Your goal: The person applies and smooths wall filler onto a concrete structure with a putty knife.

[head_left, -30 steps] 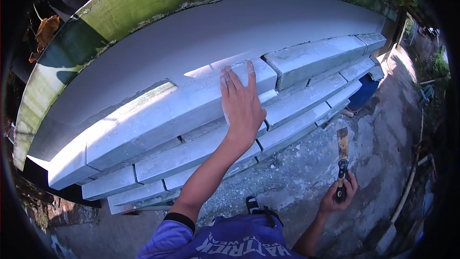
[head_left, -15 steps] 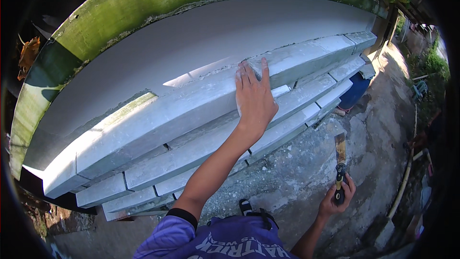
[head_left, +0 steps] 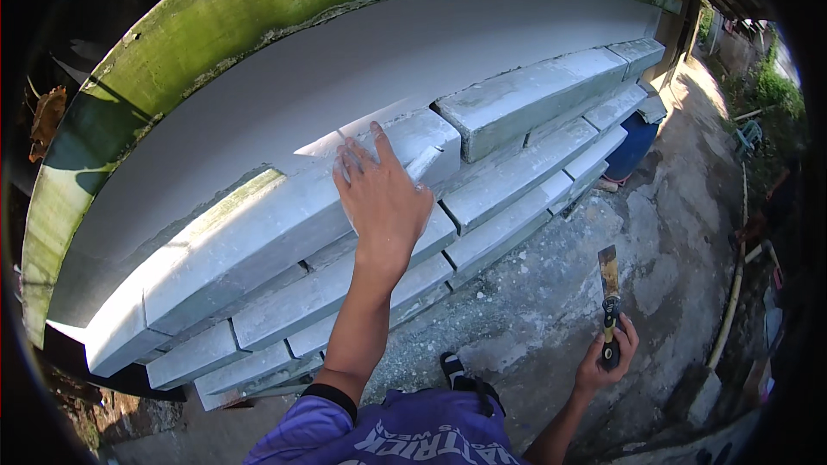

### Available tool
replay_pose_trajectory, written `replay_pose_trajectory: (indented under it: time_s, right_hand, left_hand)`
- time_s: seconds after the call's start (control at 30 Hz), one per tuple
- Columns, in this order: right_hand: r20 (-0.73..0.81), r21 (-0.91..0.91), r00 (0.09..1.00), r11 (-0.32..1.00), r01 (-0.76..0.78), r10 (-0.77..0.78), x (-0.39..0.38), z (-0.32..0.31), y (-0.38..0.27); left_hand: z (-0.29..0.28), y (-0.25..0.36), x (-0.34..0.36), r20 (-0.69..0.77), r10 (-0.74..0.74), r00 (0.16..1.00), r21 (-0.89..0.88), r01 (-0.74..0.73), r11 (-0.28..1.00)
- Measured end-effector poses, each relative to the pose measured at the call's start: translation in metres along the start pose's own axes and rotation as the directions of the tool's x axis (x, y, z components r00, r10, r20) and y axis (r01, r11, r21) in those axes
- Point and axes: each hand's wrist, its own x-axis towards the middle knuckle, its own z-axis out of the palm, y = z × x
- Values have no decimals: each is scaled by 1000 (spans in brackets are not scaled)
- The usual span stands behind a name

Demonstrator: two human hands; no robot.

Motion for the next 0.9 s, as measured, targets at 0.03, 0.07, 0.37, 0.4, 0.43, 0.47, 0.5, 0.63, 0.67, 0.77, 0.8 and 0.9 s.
replay_pose_trajectory:
  time_s: [0.03, 0.07, 0.37, 0.4, 0.43, 0.47, 0.5, 0.63, 0.67, 0.77, 0.8, 0.9]
  right_hand:
    - [-7, -3, 1000, 1000, -7, 7, -2, -1, -1]
    - [-8, -5, 1000, 1000, -9, 9, -4, -2, -3]
    - [-56, -79, 998, 996, -42, 38, -21, -22, -11]
    - [-45, -58, 998, 997, -54, 52, -24, -25, -11]
    - [-33, -37, 997, 997, -65, 64, -25, -27, -11]
    - [-35, -36, 998, 997, -62, 61, -25, -28, -13]
    - [-47, -57, 998, 997, -54, 51, -24, -30, -15]
    - [-67, -78, 997, 996, -45, 40, -25, -35, -22]
    - [-68, -78, 997, 996, -38, 32, -25, -37, -25]
    - [-47, -96, 999, 995, -12, 7, -24, -40, -33]
    - [-45, -94, 999, 995, -17, 13, -26, -41, -35]
    - [-34, -80, 999, 997, -13, 10, -29, -42, -41]
  left_hand:
    - [1, 1, 2, -3, 1, 1000, -34, -1, 999]
    - [1, 2, 4, -5, 3, 1000, -68, -3, 998]
    - [18, 32, 19, -40, 72, 997, 51, -70, 996]
    - [20, 37, 20, -42, 72, 997, 50, -70, 996]
    - [20, 43, 22, -27, 63, 998, 114, -59, 992]
    - [21, 48, 23, -15, 52, 999, 178, -48, 983]
    - [23, 52, 25, -16, 54, 998, 174, -51, 983]
    - [35, 70, 34, -14, 191, 982, -20, -191, 981]
    - [38, 74, 36, -16, 203, 979, -22, -204, 979]
    - [45, 79, 45, 38, 218, 975, -104, -213, 971]
    - [47, 79, 44, 34, 214, 976, -109, -209, 972]
    - [50, 69, 32, -59, 228, 972, -264, -235, 935]
